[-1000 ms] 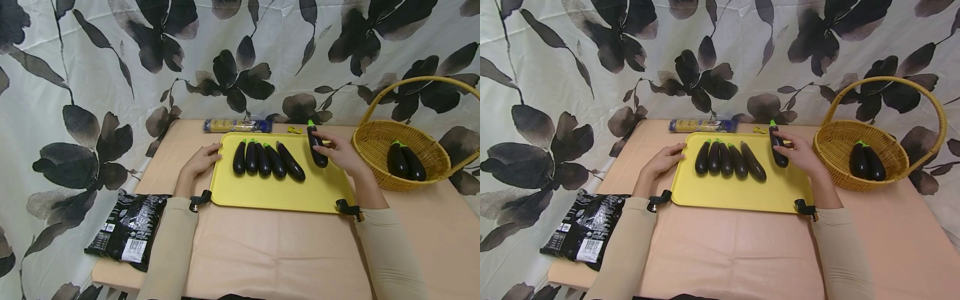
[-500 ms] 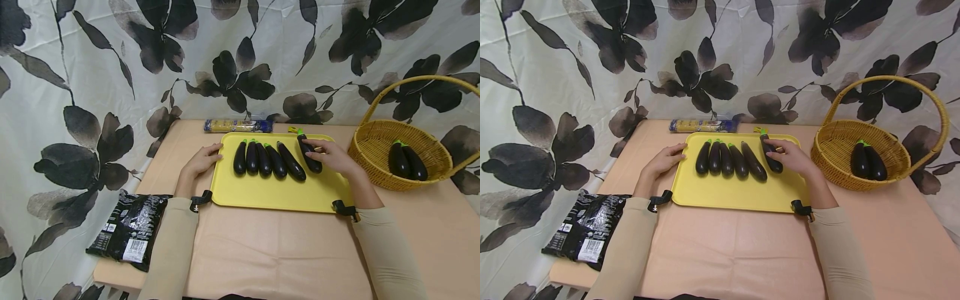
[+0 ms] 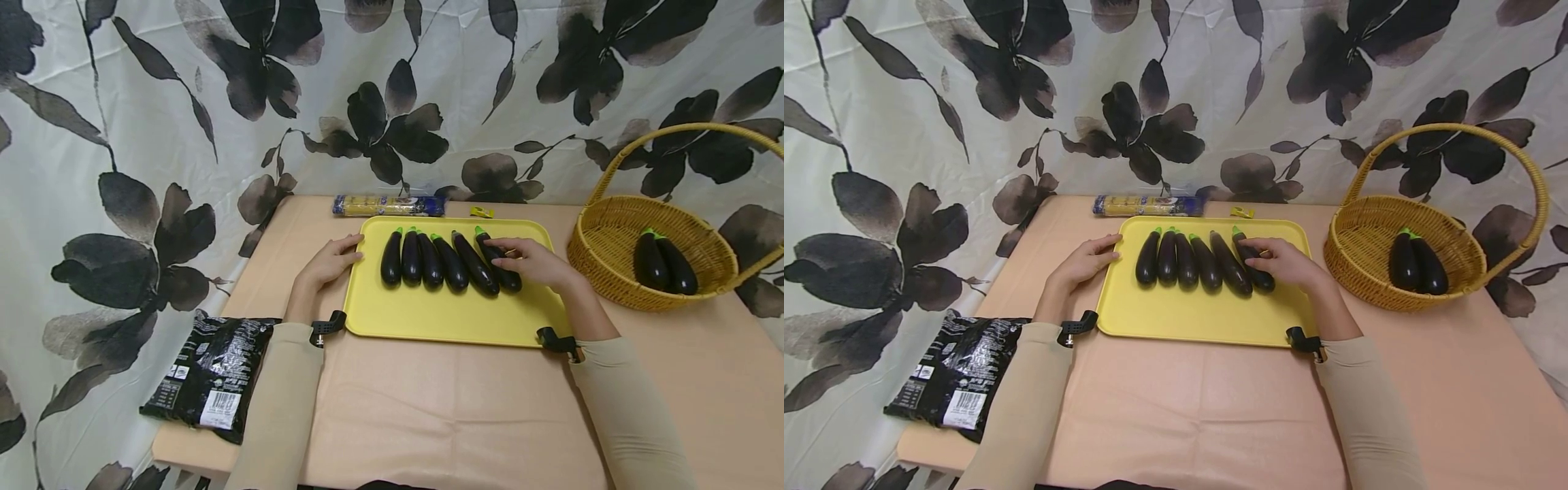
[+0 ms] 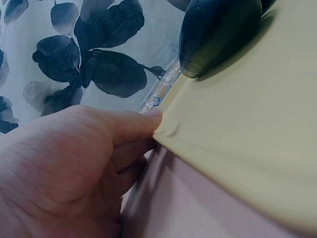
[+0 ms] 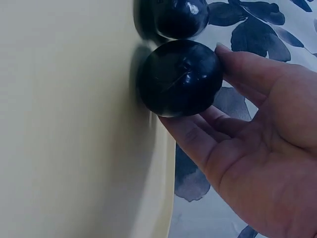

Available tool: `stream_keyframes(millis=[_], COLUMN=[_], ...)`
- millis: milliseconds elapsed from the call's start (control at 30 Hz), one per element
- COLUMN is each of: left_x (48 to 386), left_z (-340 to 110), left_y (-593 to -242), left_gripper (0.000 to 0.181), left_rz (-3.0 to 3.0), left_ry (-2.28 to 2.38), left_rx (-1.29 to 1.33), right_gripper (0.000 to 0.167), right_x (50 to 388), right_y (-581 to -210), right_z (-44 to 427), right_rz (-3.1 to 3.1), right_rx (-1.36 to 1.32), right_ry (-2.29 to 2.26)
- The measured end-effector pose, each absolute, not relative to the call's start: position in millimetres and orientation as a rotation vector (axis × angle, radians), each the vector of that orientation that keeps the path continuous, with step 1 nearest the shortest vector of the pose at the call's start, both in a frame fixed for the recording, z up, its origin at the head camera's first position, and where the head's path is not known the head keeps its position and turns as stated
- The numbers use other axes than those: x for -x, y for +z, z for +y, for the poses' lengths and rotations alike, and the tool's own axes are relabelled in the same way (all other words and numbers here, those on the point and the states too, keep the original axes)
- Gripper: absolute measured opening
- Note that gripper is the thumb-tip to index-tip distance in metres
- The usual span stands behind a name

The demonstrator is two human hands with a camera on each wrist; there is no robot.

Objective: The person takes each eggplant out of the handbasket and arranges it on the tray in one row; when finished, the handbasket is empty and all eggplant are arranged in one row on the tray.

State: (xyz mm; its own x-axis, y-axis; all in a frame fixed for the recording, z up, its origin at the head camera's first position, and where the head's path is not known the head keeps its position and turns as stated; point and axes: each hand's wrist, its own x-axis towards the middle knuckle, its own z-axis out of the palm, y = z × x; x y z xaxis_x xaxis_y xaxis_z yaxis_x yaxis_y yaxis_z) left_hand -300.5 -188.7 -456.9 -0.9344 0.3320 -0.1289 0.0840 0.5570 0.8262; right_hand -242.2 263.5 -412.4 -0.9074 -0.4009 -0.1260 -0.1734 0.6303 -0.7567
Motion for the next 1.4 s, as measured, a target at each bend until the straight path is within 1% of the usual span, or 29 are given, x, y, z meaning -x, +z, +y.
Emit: stream_keyframes(millis=[233,667,1033,1400], left_x=[298,299,299,301], left_z=[-190,-189,-188,-188], left_y=[-454,-454,-454,-456], left_gripper=[0.055,0.055,0.055,0.055], left_rz=[2.527,2.513,2.514,2.530], left_ry=[1.315,1.331,1.335,1.311], left_rx=[-0.360,-0.345,-0.339,-0.340], right_gripper=[0.048,0.053,0.054,0.052], right_x=[244,237,225,215], right_y=[-414,-402,-380,-358], right_z=[262,271,283,304], right_rz=[2.594,2.653,2.766,2.928], right_rx=[0.474,0.449,0.339,0.232], right_ry=[-1.110,-1.053,-1.209,-1.298])
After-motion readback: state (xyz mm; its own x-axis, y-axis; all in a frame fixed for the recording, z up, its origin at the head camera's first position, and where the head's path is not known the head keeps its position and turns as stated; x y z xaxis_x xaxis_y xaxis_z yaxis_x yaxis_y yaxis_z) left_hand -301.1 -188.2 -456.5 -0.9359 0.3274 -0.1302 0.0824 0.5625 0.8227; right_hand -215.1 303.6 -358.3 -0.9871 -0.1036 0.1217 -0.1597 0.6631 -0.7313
